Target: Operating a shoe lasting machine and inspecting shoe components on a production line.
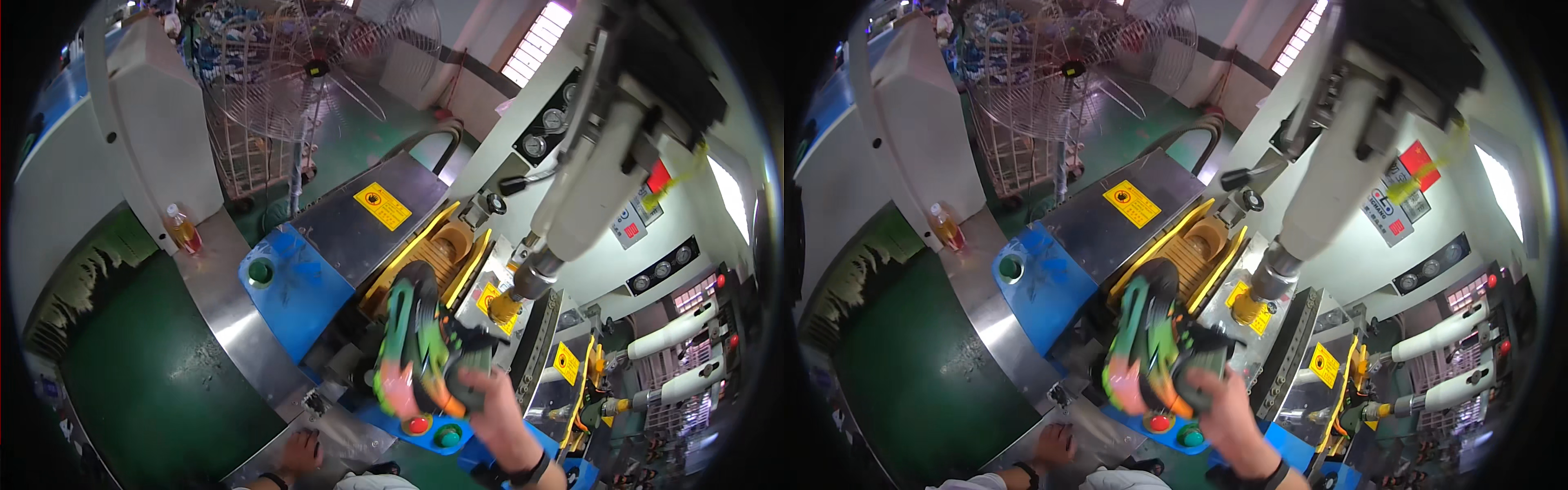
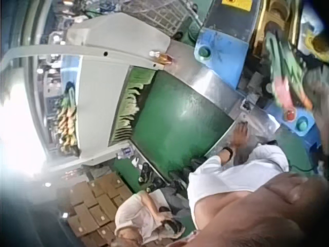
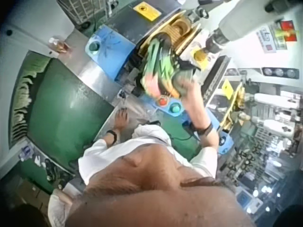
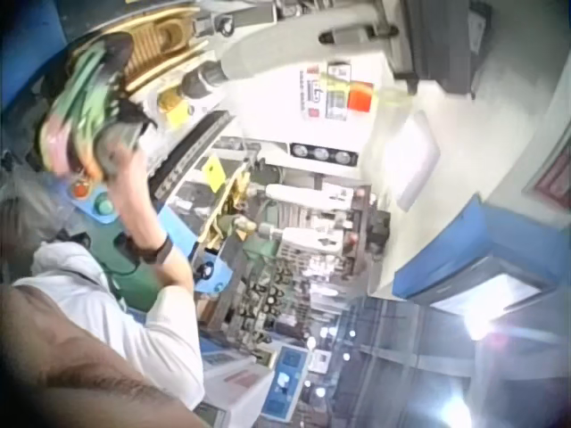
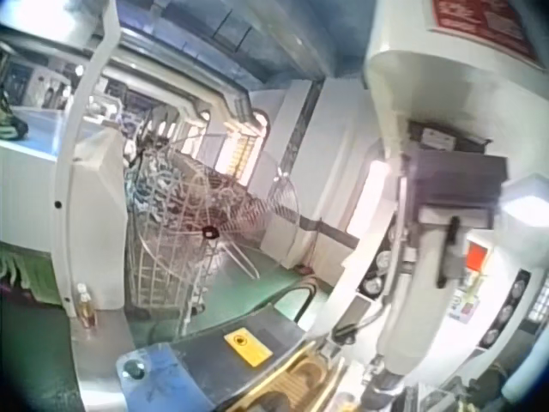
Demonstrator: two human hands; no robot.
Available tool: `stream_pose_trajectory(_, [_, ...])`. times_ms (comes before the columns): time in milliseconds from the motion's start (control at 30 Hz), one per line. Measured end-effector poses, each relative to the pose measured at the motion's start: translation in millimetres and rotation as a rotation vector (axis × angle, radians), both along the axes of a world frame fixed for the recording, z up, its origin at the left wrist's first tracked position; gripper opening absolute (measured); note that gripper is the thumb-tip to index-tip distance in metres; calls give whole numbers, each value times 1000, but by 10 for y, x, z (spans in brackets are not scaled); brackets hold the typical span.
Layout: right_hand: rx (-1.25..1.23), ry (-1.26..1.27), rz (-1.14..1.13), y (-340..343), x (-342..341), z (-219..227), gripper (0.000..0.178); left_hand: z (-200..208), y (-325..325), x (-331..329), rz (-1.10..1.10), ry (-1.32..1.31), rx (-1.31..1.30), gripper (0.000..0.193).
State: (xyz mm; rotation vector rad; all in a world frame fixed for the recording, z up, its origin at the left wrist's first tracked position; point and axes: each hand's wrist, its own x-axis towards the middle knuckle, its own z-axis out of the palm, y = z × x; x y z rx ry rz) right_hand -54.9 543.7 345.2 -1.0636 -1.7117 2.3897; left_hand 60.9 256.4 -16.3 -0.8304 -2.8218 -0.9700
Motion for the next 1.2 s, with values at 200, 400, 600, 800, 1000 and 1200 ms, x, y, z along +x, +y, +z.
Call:
stream_pose_trajectory(200, [174,-123,-87,949,-1637,-849,24,-44,11,10,-11,-178,-95,48])
stream_pose_trajectory(400, [456,-52,-89,798,-2107,-966,27,-307,-72,122,-37,-192,-63,47])
stream_pose_trajectory(600, [1036,-181,-113,870,-1948,-1095,45,-135,-23,42,-53,-150,-27,40])
stream_pose_trajectory(800, [720,-177,-5,1051,-2161,-935,44,-204,47,4,-49,-131,-49,33])
stream_pose_trajectory(1000, [1763,221,-143,311,-2066,-1566,32,-54,32,-19,-37,-144,2,29])
stream_pose_trajectory(1200, [1175,-165,22,340,-1993,-1361,50,-73,-19,3,-48,-132,9,32])
